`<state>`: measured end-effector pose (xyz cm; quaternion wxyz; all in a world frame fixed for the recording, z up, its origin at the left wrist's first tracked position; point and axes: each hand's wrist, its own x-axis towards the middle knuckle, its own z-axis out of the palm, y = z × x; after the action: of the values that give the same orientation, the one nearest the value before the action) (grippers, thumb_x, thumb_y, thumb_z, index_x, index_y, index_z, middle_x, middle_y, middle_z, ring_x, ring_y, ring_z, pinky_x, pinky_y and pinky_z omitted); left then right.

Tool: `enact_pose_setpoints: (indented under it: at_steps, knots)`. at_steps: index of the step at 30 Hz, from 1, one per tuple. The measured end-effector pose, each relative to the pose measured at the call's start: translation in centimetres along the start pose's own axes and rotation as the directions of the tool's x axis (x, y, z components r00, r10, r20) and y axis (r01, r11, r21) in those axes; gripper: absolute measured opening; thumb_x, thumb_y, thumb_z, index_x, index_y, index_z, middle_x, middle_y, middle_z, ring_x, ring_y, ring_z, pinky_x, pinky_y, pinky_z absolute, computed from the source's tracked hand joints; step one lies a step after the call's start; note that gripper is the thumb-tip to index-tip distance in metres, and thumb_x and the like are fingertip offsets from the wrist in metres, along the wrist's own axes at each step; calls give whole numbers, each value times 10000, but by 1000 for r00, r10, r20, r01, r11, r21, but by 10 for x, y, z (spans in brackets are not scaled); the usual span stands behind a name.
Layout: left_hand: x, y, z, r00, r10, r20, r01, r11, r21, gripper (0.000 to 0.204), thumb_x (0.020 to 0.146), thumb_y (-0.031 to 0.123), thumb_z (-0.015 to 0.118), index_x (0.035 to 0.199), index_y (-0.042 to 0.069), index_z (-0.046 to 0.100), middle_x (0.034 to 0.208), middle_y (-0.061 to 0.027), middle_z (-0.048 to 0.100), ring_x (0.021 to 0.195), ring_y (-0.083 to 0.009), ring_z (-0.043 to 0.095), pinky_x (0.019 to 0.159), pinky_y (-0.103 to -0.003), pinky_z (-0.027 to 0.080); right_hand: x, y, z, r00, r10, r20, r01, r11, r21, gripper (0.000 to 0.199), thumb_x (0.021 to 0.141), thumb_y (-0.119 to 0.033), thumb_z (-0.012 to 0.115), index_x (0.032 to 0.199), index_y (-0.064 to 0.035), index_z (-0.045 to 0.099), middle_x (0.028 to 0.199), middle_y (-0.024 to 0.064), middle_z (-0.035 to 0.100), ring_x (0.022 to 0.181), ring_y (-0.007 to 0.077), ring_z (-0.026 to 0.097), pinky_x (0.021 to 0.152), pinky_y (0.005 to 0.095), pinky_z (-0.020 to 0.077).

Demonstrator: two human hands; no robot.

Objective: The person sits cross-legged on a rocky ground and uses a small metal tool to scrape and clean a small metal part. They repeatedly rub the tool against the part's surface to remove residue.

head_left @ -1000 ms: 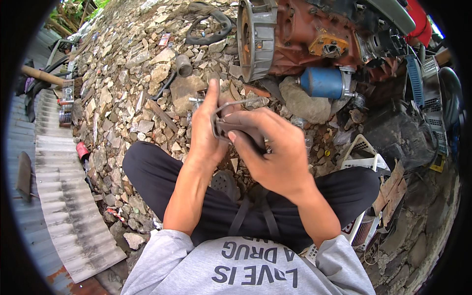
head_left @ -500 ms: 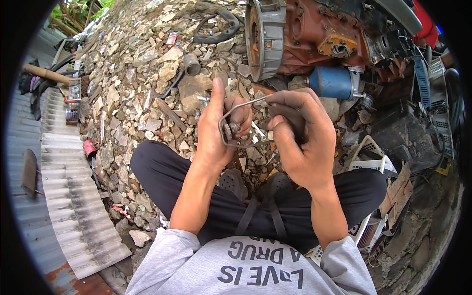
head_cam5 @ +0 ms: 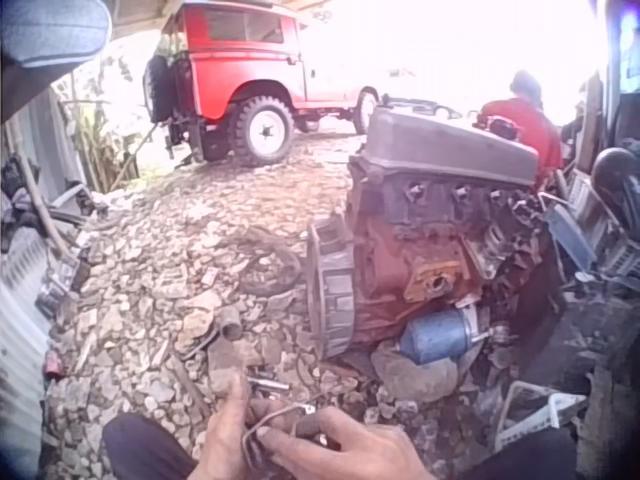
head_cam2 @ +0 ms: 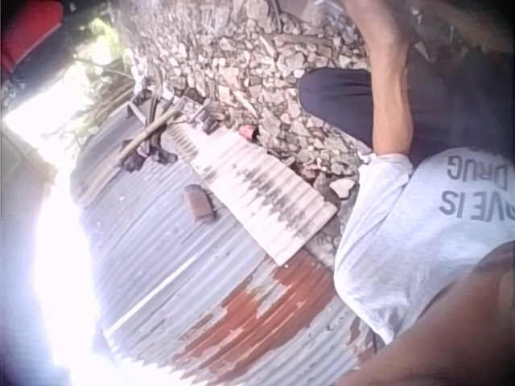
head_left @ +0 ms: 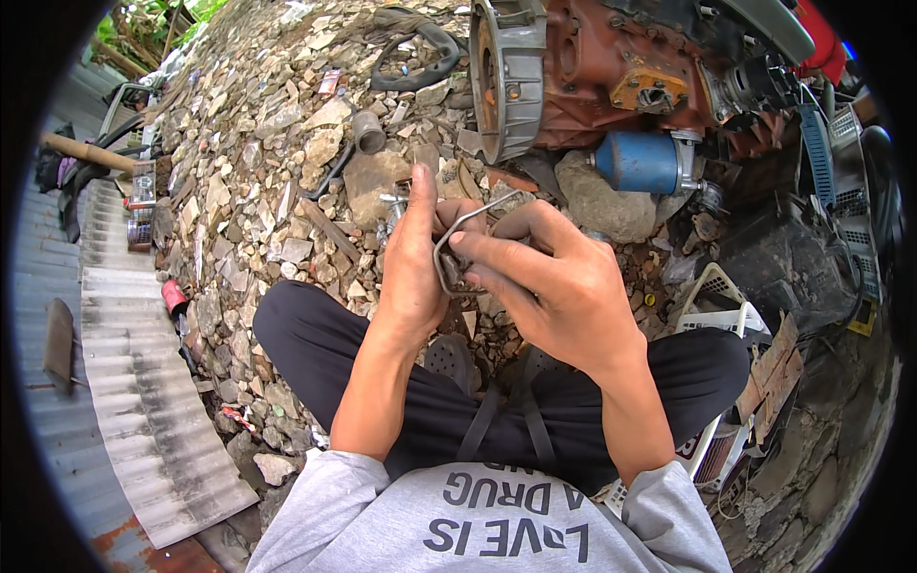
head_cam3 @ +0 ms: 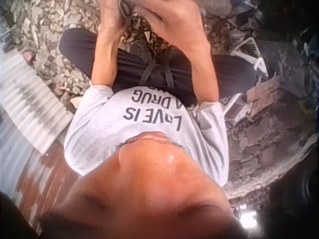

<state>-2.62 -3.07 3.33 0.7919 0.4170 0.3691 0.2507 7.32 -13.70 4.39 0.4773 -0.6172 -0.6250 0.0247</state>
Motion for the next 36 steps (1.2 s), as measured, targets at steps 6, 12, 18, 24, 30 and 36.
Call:
enact_pose_setpoints:
  at_steps: [6,12,18,24,30,36]
  knots:
    - [-2,2,-7,977,-78,199,95,992,-79,568,1014,532,390,844,48,634,772,-4,601,685,-86,532,614,-252,414,1,4,1,992,-124,-20,121,985,-122,303,687,-51,782,979,-86,711,854,34,614,623,200,623,544,323,501]
    - [1,-6,-11,965,101,240,-128,987,99,439,1026,392,455,891,21,647,823,7,610,762,-66,530,684,-237,419,-2,8,3,995,-99,0,98,981,-168,314,667,-57,782,940,-71,627,872,46,617,663,235,645,562,335,513]
    - [2,-7,-15,943,165,289,-218,963,159,448,1029,392,438,819,34,608,745,19,549,695,-60,489,627,-236,387,-2,6,3,1000,-17,2,17,990,-138,300,680,-52,783,932,-71,621,885,66,617,697,263,652,590,359,526]
    - [1,-1,-21,959,-5,282,-66,968,242,371,974,370,475,917,35,624,803,-36,594,739,-100,548,625,-255,425,-2,4,-2,999,30,29,-27,993,-114,299,702,-55,787,954,-62,626,889,79,616,707,276,652,603,366,531]
    - [5,-13,-21,972,148,182,-188,955,229,370,941,320,527,1031,-20,641,889,-89,638,823,-148,600,694,-273,476,-1,3,-2,999,26,37,-22,994,-105,285,756,-113,763,1002,-63,627,947,90,605,725,282,655,598,374,526]
    - [2,-8,-19,972,152,177,-203,925,322,329,943,298,533,925,-5,662,799,-30,619,730,-104,572,628,-237,434,-3,7,-5,997,28,69,-19,992,-124,256,785,-131,744,997,-65,617,974,98,599,726,291,654,588,382,523]
